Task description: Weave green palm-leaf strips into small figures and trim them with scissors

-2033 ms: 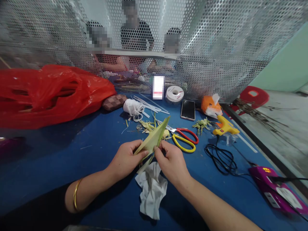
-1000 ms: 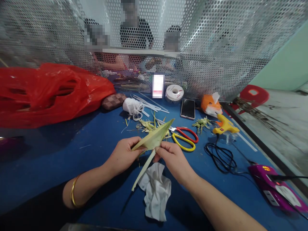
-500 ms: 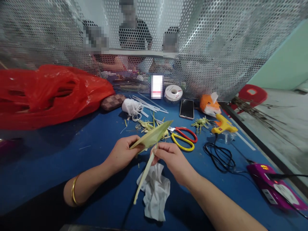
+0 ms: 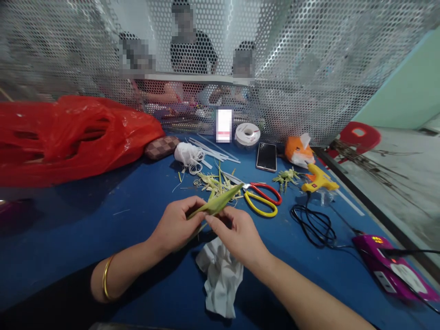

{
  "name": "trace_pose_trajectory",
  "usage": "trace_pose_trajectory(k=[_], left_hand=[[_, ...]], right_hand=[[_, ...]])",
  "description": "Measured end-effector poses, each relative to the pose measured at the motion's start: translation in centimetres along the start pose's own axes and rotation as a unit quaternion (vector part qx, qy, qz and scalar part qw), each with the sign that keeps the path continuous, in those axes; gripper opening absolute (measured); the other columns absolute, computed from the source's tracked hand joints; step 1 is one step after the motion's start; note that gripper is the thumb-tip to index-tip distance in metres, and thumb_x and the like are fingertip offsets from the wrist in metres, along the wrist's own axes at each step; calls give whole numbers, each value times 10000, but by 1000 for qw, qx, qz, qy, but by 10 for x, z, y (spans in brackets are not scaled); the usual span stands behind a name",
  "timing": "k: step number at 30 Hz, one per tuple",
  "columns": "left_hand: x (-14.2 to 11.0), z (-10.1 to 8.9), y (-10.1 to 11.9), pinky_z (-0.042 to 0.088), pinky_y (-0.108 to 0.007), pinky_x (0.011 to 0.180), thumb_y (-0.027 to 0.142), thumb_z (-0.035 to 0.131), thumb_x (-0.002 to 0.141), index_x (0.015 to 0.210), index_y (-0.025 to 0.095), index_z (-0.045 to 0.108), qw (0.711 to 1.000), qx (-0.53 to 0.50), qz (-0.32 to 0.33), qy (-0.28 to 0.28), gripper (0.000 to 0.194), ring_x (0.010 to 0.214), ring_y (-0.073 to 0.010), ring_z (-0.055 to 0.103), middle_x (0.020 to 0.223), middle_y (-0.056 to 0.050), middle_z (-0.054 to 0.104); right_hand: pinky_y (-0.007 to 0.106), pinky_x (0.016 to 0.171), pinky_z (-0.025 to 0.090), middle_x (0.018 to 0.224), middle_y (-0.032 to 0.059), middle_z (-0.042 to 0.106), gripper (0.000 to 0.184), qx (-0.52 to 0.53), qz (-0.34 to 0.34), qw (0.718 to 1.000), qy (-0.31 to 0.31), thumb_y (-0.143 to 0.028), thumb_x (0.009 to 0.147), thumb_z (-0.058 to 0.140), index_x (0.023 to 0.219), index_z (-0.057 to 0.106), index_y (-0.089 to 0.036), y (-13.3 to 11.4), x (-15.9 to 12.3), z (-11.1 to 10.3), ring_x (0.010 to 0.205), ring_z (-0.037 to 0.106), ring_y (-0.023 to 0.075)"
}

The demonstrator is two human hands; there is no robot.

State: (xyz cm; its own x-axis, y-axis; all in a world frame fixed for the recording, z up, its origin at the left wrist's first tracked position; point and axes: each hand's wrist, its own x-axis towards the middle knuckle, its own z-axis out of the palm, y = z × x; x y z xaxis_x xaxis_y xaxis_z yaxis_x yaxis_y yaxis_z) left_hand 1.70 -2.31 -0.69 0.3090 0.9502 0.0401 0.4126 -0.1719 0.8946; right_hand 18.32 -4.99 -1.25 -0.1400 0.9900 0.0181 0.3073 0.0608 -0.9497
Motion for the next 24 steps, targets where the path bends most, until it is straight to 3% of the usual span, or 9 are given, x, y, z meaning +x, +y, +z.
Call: trace_pose_trajectory(k=[3,5,9,20,24], left_hand=[[-3,1,1,412,-251,641,201,564,797,808,195,689,998,48,29,6,125,686,-147,591,734,10,686],[-4,0,2,405,-248,641,176,566,785,798,201,689,997,63,36,11,126,678,-144,593,735,15,692],[-3,-1,4,404,-244,658,135,554,774,800,204,687,997,66,29,16,152,694,-141,604,746,22,698],[0,-4,-2,380,-240,614,215,550,825,812,207,691,997,67,29,16,142,649,-136,571,702,20,668],[4,-6,-6,383,-236,631,192,540,815,801,206,682,996,75,28,40,144,660,-131,572,709,24,659]], right_hand=[[275,550,419,616,21,579,311,-62,-5,995,83,-444,807,597,660,602,-169,8,1,1,595,509,156],[278,546,423,623,30,596,306,-72,3,993,94,-430,816,585,665,612,-165,12,2,1,594,524,162],[298,589,450,623,41,628,298,-42,11,996,75,-399,820,573,630,613,-172,15,2,-1,613,568,181],[329,693,479,590,58,658,359,123,71,990,22,-458,731,686,519,647,-170,2,1,-2,624,598,182],[302,659,464,569,30,624,326,163,68,984,14,-421,731,702,535,620,-173,-4,-2,-2,590,562,151]])
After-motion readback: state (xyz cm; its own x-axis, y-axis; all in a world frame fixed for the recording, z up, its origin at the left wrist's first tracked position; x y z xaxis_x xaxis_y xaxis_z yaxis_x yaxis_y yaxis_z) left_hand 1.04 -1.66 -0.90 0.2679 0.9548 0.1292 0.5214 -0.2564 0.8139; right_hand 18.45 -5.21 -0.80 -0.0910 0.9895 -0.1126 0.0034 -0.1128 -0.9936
